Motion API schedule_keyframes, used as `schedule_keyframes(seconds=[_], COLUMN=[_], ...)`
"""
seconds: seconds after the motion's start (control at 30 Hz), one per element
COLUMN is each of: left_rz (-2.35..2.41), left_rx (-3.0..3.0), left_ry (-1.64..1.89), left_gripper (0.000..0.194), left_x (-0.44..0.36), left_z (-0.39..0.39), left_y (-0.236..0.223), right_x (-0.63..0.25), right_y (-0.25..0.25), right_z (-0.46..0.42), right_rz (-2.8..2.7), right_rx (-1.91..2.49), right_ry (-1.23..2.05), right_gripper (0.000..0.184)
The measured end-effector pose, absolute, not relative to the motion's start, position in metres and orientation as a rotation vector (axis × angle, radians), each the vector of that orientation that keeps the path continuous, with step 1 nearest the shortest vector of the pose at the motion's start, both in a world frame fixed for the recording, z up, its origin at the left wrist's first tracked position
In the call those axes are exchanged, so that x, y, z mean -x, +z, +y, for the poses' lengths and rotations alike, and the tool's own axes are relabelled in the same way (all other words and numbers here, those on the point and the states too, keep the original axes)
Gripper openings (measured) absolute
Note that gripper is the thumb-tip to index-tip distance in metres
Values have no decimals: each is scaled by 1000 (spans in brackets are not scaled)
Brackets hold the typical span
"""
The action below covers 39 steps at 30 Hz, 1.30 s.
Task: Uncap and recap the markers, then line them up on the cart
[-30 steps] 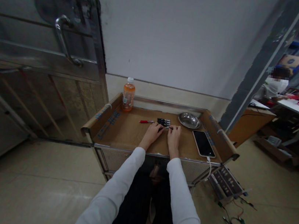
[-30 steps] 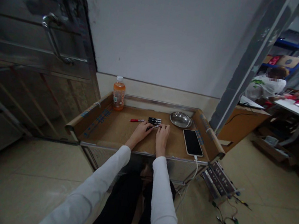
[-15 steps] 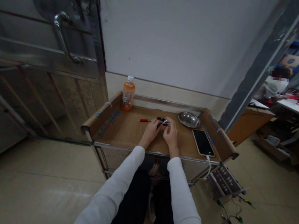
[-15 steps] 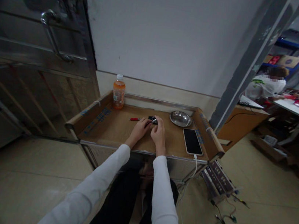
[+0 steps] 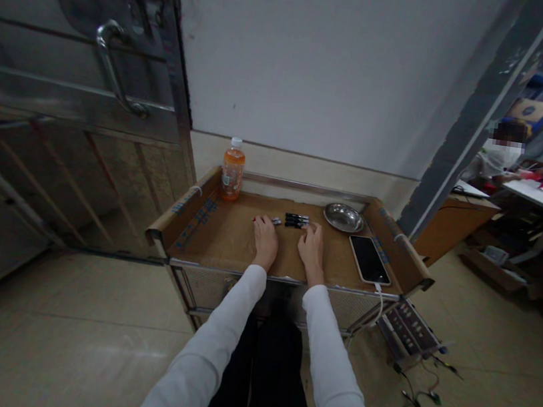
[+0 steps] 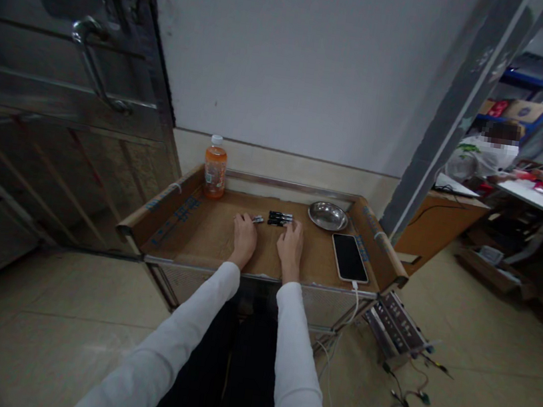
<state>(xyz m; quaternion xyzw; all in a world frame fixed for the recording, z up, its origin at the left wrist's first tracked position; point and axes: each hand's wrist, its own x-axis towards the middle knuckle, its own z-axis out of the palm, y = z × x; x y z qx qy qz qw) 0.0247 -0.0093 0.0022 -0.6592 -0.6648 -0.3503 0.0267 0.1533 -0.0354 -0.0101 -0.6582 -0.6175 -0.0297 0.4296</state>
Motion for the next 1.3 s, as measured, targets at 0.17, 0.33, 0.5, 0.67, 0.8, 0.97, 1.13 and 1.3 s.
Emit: schedule_keyframes(seconds=[0.17, 0.33, 0.5, 0.67, 0.8, 0.97, 1.13, 1.3], left_rz=[-2039, -2028, -2040, -1903, -1551, -1564, -1529, -1517], left_rx=[2077, 2120, 2019, 2158, 2538, 2610, 2614, 2638], left_ry=[-1249, -1368, -1292, -1204, -1051, -1008, -1022, -1005], left_gripper=[38, 34, 32, 26, 23, 23, 19, 15], left_x=[-24, -23, -24, -27, -32, -34, -33, -31], left_z=[-6, -3, -3, -2, 0, 1, 2, 1], left_y=[2, 1, 1, 4, 3, 0, 0, 1], right_x=[-154, -153, -151, -152, -152, -151, -152, -152], right_y=[-11, -13, -11, -9, -10, -11, -11, -13], right_z=[-35, -35, -36, -35, -33, -33, -33, -34], right_rz=[-1571, -1590, -1615, -1621, -1637, -1635, -1639, -1637], right_rx=[1671, 1690, 1760, 1773, 1766, 1795, 1810, 1839], right_ry=[-120, -149, -139, -120, -147, -152, -184, -219], right_gripper=[36, 37, 35, 31, 37, 30, 20, 18])
